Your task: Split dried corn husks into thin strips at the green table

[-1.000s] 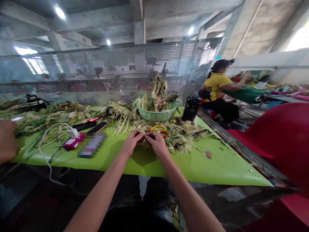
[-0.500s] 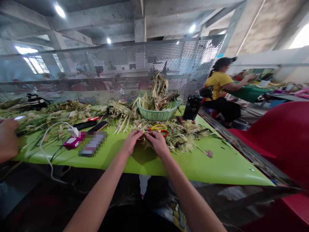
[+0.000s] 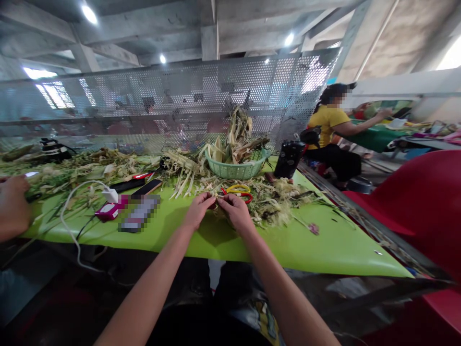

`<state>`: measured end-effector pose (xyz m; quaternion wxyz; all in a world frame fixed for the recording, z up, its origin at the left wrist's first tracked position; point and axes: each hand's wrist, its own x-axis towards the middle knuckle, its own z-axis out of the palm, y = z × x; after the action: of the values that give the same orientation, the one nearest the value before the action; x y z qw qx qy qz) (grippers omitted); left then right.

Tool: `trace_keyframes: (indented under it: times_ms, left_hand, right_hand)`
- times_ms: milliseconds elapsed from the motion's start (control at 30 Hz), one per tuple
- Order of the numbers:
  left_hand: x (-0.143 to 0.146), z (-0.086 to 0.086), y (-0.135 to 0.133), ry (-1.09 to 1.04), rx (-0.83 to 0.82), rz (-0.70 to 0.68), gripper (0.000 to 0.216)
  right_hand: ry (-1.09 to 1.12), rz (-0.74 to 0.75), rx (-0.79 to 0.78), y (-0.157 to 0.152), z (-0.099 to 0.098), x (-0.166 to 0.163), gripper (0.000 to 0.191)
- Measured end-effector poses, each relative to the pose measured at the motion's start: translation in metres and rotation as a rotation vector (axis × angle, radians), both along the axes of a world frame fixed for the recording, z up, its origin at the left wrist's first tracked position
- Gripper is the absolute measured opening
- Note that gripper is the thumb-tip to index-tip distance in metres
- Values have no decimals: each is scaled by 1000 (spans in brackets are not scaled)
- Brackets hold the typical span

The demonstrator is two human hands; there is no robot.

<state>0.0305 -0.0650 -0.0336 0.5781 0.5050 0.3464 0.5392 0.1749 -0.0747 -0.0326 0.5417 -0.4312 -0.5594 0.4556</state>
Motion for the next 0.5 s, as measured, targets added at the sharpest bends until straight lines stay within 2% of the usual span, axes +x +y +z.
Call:
trace_keyframes:
  times_ms: [267,500]
  left_hand:
    - [-3,-1,0,154,129,108,13]
    - [0,-1,3,-16,-6,17,28]
  right_hand:
    - [-54,-7,57,0,2,-3,35]
    - [-18,-30,26,1,1,-1,40]
